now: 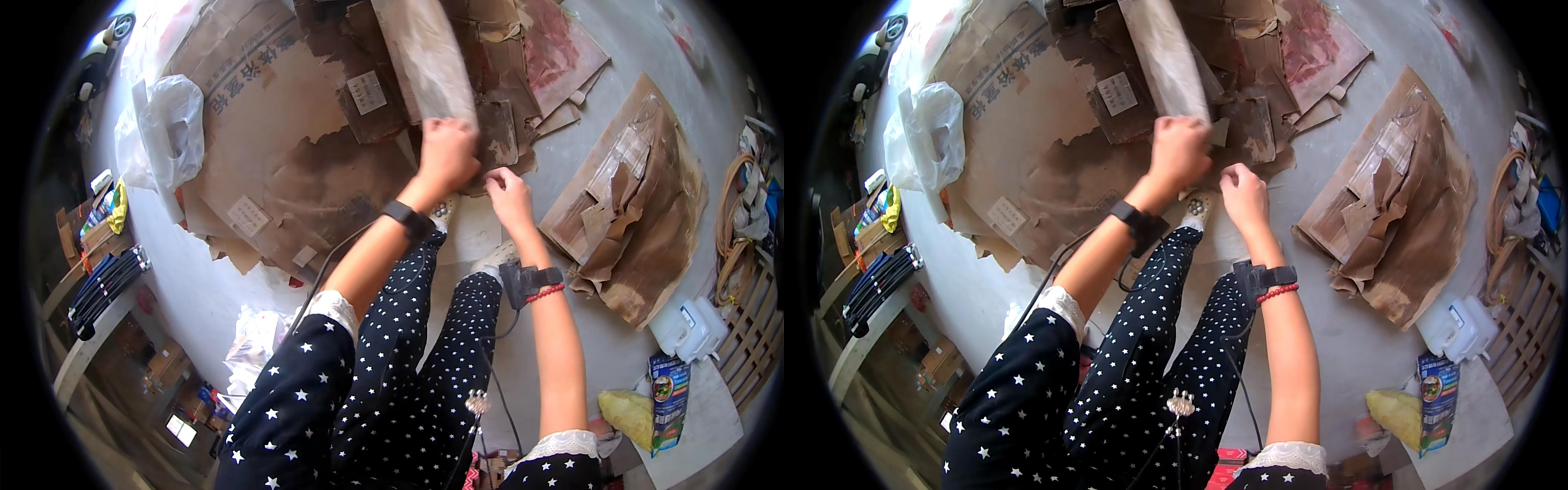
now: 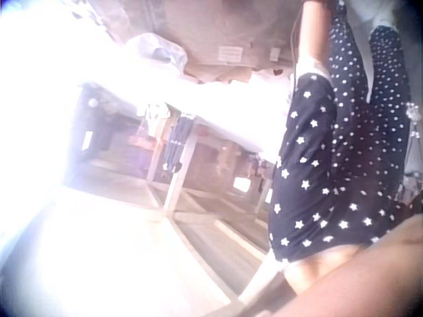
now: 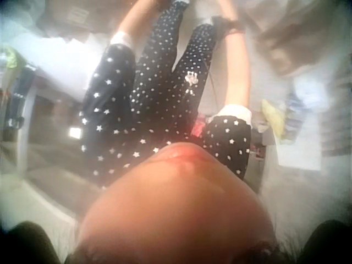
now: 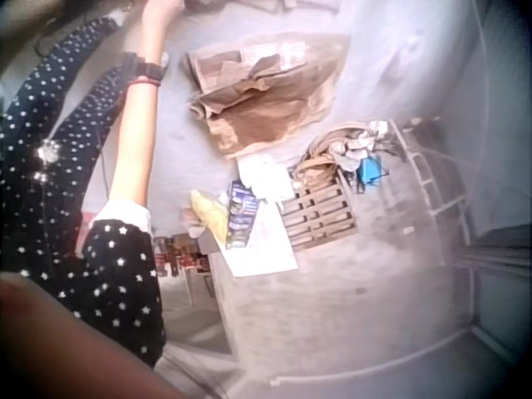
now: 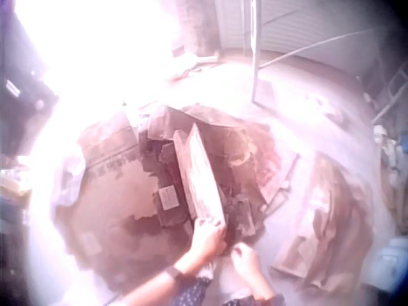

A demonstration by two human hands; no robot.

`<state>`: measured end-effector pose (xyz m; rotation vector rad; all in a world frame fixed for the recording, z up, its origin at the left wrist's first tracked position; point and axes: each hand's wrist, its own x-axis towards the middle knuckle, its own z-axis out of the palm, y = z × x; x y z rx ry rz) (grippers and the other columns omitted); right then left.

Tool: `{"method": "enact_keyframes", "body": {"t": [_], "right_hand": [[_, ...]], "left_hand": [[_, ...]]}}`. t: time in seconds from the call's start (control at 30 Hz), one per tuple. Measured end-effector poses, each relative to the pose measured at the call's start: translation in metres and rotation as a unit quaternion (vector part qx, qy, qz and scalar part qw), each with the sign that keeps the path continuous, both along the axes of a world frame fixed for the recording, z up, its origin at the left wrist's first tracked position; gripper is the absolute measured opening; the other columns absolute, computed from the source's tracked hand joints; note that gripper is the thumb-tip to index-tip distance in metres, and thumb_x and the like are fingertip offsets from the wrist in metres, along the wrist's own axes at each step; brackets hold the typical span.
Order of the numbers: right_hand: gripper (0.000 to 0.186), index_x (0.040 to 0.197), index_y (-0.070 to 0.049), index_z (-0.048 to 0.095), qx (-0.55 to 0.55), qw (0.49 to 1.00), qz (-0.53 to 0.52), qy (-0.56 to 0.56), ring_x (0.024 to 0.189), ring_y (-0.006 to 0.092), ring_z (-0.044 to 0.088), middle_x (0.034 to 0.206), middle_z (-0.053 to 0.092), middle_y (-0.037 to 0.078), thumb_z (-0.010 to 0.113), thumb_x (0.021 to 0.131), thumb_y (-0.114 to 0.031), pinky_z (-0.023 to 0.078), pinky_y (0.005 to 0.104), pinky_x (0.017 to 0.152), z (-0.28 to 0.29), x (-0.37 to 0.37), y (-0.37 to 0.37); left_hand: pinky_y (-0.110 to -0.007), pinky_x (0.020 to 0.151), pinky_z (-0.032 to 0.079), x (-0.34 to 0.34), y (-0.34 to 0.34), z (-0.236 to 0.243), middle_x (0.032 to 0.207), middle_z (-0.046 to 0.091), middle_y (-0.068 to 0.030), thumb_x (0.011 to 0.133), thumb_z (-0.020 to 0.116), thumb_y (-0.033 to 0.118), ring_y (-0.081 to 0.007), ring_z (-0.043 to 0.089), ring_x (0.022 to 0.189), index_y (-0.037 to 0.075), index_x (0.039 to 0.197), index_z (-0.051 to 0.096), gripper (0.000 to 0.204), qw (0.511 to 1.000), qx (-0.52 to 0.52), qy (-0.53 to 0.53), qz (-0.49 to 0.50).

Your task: The person sorts various recyclables including cardboard sheets, a plastic crate, and a piece of foam, moving them between a large pile and a smaller stack.

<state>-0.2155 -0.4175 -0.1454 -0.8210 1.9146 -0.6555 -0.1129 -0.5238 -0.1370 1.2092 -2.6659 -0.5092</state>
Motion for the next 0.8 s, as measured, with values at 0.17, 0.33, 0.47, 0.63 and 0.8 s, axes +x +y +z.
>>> {"method": "enact_keyframes", "body": {"t": [0.17, 0.33, 0.47, 0.63, 0.8], "right_hand": [[0.025, 0.084, -0.006, 0.06, 0.157, 0.98, -0.076, 0.091, 0.083, 0.0329, 0.056, 0.081, 0.06, 0.017, 0.044, 0.076, -0.024, 0.042, 0.039, 0.071, -0.006, -0.03, 0.038], [0.024, 0.081, -0.007, 0.061, 0.189, 0.972, -0.129, 0.048, 0.081, 0.0317, 0.056, 0.082, 0.06, 0.016, 0.047, 0.074, -0.026, 0.043, 0.0383, 0.071, -0.043, -0.072, 0.106], [0.023, 0.08, -0.007, 0.06, 0.257, 0.946, -0.126, 0.153, 0.082, 0.0338, 0.055, 0.083, 0.06, 0.016, 0.049, 0.073, -0.026, 0.043, 0.04, 0.071, 0.002, -0.078, 0.128], [0.026, 0.082, -0.006, 0.059, 0.317, 0.913, -0.195, 0.164, 0.082, 0.0349, 0.055, 0.084, 0.06, 0.017, 0.048, 0.072, -0.027, 0.043, 0.0412, 0.071, -0.003, -0.088, 0.22], [0.038, 0.091, 0.0, 0.055, 0.425, 0.817, -0.369, -0.13, 0.082, 0.0294, 0.057, 0.084, 0.06, 0.017, 0.047, 0.076, -0.034, 0.044, 0.0368, 0.071, -0.056, -0.079, 0.35]], "left_hand": [[-0.036, 0.075, 0.035, -0.05, 0.06, -0.009, 0.07, 0.056, -0.0061, 0.056, 0.055, 0.014, -0.0215, 0.054, 0.074, 0.006, 0.063, 0.06, 0.011, 0.995, 0.103, -0.018, -0.005], [-0.036, 0.072, 0.035, -0.073, 0.091, -0.025, 0.073, 0.058, -0.0073, 0.057, 0.053, 0.014, -0.0233, 0.056, 0.076, 0.009, 0.064, 0.062, 0.013, 0.976, 0.2, -0.091, 0.008], [-0.037, 0.072, 0.034, -0.102, 0.143, -0.019, 0.076, 0.06, -0.0086, 0.058, 0.052, 0.014, -0.0235, 0.056, 0.078, 0.008, 0.067, 0.064, 0.015, 0.955, 0.253, -0.141, -0.058], [-0.036, 0.073, 0.033, -0.141, 0.216, -0.011, 0.074, 0.06, -0.0089, 0.06, 0.053, 0.014, -0.0238, 0.055, 0.079, 0.007, 0.066, 0.064, 0.015, 0.943, 0.272, -0.155, -0.108], [-0.038, 0.073, 0.036, -0.165, 0.271, -0.01, 0.074, 0.059, -0.0111, 0.061, 0.051, 0.014, -0.0272, 0.055, 0.078, 0.006, 0.068, 0.063, 0.015, 0.945, 0.302, -0.076, -0.096]]}}
